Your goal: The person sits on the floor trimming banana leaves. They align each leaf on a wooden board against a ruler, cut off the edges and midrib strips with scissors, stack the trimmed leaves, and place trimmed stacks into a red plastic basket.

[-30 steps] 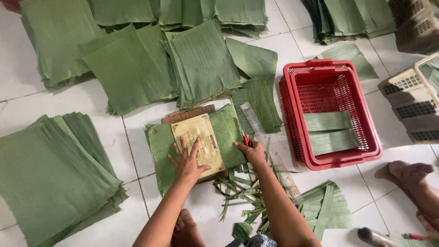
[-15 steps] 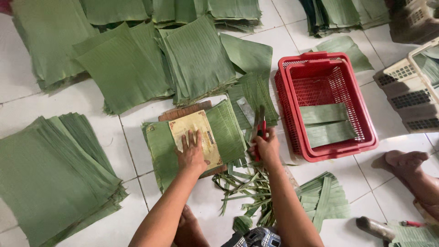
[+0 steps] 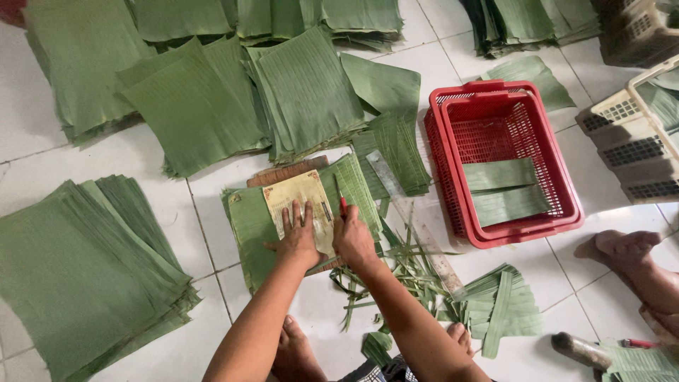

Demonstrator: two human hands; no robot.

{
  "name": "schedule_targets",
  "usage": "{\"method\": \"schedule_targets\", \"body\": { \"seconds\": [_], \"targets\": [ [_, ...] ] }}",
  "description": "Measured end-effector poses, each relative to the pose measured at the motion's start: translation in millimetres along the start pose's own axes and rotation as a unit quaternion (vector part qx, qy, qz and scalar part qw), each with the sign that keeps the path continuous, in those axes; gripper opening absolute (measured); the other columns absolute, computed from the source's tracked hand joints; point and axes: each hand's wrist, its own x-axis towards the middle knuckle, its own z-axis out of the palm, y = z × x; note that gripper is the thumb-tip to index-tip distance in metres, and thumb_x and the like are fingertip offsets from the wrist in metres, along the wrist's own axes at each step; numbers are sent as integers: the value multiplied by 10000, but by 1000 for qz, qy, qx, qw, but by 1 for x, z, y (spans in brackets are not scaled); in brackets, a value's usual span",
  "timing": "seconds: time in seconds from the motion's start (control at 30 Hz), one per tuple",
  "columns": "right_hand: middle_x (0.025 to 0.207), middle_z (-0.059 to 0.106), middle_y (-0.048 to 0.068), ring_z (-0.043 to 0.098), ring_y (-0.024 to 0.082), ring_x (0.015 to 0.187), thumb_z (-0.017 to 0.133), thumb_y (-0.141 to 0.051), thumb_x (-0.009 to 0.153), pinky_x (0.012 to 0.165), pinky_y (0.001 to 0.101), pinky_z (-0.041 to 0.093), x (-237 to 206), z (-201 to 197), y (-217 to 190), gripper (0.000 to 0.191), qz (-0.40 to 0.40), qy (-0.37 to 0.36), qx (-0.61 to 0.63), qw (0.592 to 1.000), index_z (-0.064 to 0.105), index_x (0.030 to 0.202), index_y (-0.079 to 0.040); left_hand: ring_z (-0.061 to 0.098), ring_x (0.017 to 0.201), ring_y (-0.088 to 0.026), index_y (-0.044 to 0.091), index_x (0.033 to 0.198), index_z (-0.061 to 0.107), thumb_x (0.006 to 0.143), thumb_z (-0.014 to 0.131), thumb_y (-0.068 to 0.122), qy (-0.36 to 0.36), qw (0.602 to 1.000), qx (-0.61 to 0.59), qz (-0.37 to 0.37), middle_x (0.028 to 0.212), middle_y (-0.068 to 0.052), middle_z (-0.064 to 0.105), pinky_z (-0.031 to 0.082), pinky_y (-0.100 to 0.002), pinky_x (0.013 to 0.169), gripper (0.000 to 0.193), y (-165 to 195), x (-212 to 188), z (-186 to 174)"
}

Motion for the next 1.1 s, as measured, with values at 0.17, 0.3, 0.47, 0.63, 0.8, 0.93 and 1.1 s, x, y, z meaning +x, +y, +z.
{"method": "schedule_targets", "body": {
  "seconds": [0.17, 0.3, 0.47, 0.63, 0.8, 0.93, 1.1],
  "targets": [
    [863, 670, 369, 651, 557, 814, 435, -350, 1040, 747, 624, 496, 4, 5, -5, 373, -12, 20, -17, 1000, 375, 1192, -15, -94, 1601, -252, 375, 1626, -125, 690, 937, 460, -3, 1000, 11, 5, 1724, 75, -207, 270, -838, 1082, 1418, -3, 7, 4],
    [854, 687, 345, 680, 530, 827, 440, -363, 1038, 739, 611, 524, 16, 12, -6, 388, -5, -9, -52, 999, 366, 1179, -9, -96, 1601, -261, 375, 1628, -126, 708, 929, 444, 7, 1000, 14, 12, 1722, 67, -204, 270, -847, 1072, 1401, -4, 11, 8],
    [870, 696, 335, 690, 516, 832, 437, -364, 1042, 737, 605, 538, 24, 16, -10, 373, 9, -28, -68, 997, 370, 1182, -25, -87, 1603, -261, 371, 1631, -109, 704, 933, 421, 13, 1000, 15, 15, 1726, 68, -200, 273, -851, 1065, 1396, -4, 13, 10],
    [890, 695, 338, 685, 525, 849, 454, -350, 1030, 766, 615, 528, 26, 10, -16, 366, 26, -36, -60, 997, 370, 1173, -24, -66, 1601, -269, 365, 1633, -97, 717, 924, 421, 18, 1000, 18, 17, 1726, 47, -180, 274, -854, 1062, 1373, -6, 13, 11],
    [902, 693, 346, 685, 535, 862, 445, -343, 1025, 784, 618, 534, 28, 6, -20, 364, 19, -59, -78, 995, 370, 1185, -24, -65, 1602, -274, 355, 1633, -96, 729, 917, 419, 24, 999, 28, 23, 1727, 39, -170, 279, -858, 1052, 1359, -7, 13, 12],
    [904, 688, 359, 676, 553, 863, 463, -331, 1015, 802, 624, 525, 36, 8, -18, 353, 11, -56, -69, 996, 389, 1172, -24, -68, 1599, -266, 358, 1633, -110, 747, 907, 412, 12, 999, 38, 17, 1725, 48, -178, 281, -857, 1053, 1351, -6, 15, 12],
    [922, 680, 376, 675, 560, 892, 484, -302, 988, 822, 629, 527, 57, 16, -13, 348, 12, -47, -67, 997, 411, 1181, -22, -52, 1600, -265, 357, 1633, -101, 755, 895, 440, 22, 999, 41, 21, 1729, 50, -165, 292, -852, 1057, 1331, -6, 16, 15]
  ]
}}
